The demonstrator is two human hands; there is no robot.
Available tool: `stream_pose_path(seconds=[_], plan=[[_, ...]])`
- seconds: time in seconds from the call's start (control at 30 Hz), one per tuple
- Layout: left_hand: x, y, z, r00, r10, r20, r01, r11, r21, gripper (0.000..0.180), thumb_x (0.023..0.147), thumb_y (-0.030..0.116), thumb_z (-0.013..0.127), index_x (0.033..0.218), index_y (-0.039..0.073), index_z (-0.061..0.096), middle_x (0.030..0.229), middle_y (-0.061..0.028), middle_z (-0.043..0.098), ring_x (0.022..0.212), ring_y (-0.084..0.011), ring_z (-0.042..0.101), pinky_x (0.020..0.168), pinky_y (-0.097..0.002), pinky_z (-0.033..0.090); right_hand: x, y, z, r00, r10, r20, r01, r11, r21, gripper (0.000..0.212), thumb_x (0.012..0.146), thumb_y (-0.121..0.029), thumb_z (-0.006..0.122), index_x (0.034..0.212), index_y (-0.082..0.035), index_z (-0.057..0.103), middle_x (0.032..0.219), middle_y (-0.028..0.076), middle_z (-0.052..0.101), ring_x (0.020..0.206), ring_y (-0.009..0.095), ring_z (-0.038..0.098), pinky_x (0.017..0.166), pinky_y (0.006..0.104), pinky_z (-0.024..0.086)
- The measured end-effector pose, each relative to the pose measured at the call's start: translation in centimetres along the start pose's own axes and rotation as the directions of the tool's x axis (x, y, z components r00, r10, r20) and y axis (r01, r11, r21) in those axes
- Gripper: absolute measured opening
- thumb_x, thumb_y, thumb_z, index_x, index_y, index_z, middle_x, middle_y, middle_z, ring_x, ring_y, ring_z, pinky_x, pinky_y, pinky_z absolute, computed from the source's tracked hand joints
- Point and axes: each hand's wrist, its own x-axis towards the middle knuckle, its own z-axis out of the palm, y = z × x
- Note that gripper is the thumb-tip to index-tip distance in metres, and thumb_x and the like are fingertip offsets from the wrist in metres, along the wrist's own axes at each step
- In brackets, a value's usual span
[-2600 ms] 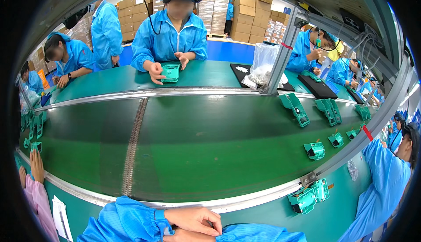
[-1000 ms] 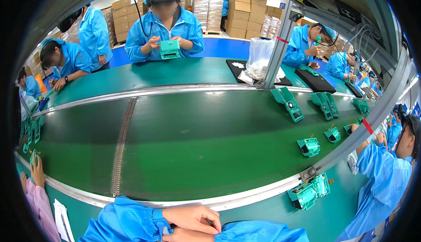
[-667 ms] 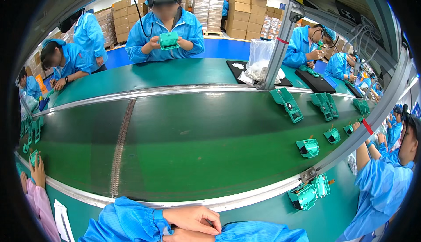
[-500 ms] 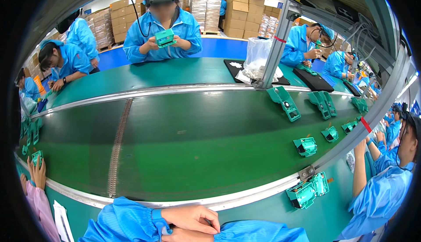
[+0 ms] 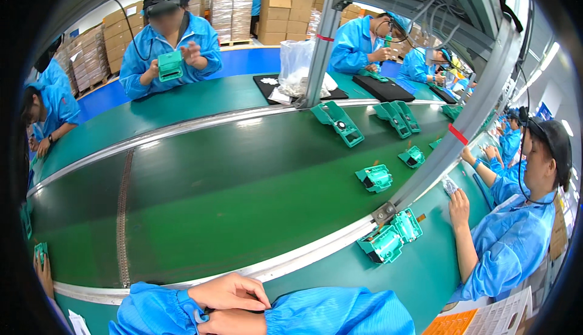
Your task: The person assembles electronic components by hand, fitting internal circuitry and ribbon cables into a green component housing.
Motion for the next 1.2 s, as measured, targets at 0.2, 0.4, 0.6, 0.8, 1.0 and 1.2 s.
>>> stream_pose_path(seconds=[0.2, 0.4, 0.6, 0.8, 1.0, 1.2], plan=[[0.3, 0.4, -0.5, 0.974, -0.006, -0.225, -0.041, 0.978, -0.202, 0.019, 0.087, 0.014, 0.054, 0.098, -0.002, 0.058, 0.092, -0.0075, 0.061, 0.086, -0.0141, 0.058, 0.080, -0.0269, 0.046, -1.8, -3.4, -6.1, 0.981, 0.189, -0.032, -0.192, 0.956, -0.220, 0.023, 0.079, -0.023, 0.061, 0.098, -0.010, 0.059, 0.084, 0.013, 0.059, 0.073, 0.028, 0.059, 0.066, 0.0327, 0.048], [-0.3, 0.2, -0.5, 0.980, -0.006, -0.201, -0.031, 0.983, -0.180, 0.022, 0.086, 0.016, 0.056, 0.100, -0.001, 0.058, 0.093, -0.0068, 0.060, 0.088, -0.0136, 0.058, 0.081, -0.0256, 0.046, -7.6, -1.0, -19.0, 0.712, 0.212, -0.670, -0.700, 0.300, -0.648, 0.044, 0.067, -0.020, 0.069, 0.103, -0.002, 0.052, 0.092, 0.016, 0.056, 0.086, 0.032, 0.054, 0.072, 0.0402, 0.046], [-0.3, 0.5, -0.3, 0.983, 0.003, -0.182, -0.030, 0.989, -0.145, 0.024, 0.086, 0.018, 0.057, 0.101, 0.000, 0.058, 0.092, -0.0059, 0.060, 0.088, -0.0117, 0.057, 0.080, -0.0242, 0.045, -15.8, 4.4, -27.1, 0.117, 0.499, -0.859, -0.895, -0.322, -0.309, 0.097, 0.060, -0.042, 0.075, 0.133, -0.003, 0.024, 0.111, 0.024, 0.050, 0.103, 0.043, 0.048, 0.083, 0.0425, 0.043], [-0.2, 0.9, 0.0, 0.983, -0.022, -0.183, 0.002, 0.995, -0.104, 0.019, 0.085, 0.013, 0.057, 0.099, 0.000, 0.059, 0.092, -0.0065, 0.062, 0.089, -0.0134, 0.059, 0.081, -0.0243, 0.045, -19.3, 7.8, -28.8, -0.050, 0.674, -0.737, -0.963, -0.228, -0.143, 0.112, 0.054, -0.050, 0.073, 0.137, -0.004, 0.012, 0.112, 0.022, 0.053, 0.098, 0.037, 0.054, 0.080, 0.0399, 0.045], [-0.1, 0.5, 0.3, 0.951, 0.081, -0.299, -0.122, 0.985, -0.121, 0.022, 0.085, 0.012, 0.056, 0.104, 0.000, 0.056, 0.096, -0.0082, 0.061, 0.093, -0.0163, 0.058, 0.085, -0.0278, 0.044, -10.3, 1.2, -24.2, 0.373, 0.589, -0.717, -0.919, 0.126, -0.374, 0.094, 0.057, -0.035, 0.071, 0.133, -0.006, 0.024, 0.090, 0.026, 0.055, 0.083, 0.040, 0.056, 0.074, 0.0408, 0.046], [0.1, 0.1, -0.1, 0.851, 0.327, -0.410, -0.486, 0.786, -0.383, 0.044, 0.089, 0.013, 0.048, 0.129, 0.006, 0.031, 0.131, -0.0124, 0.036, 0.120, -0.0245, 0.039, 0.099, -0.0454, 0.034, -3.0, -3.9, -14.6, 0.676, 0.369, -0.638, -0.666, 0.676, -0.315, 0.083, 0.063, -0.029, 0.073, 0.131, -0.006, 0.030, 0.094, 0.024, 0.053, 0.086, 0.039, 0.055, 0.075, 0.0406, 0.045]])
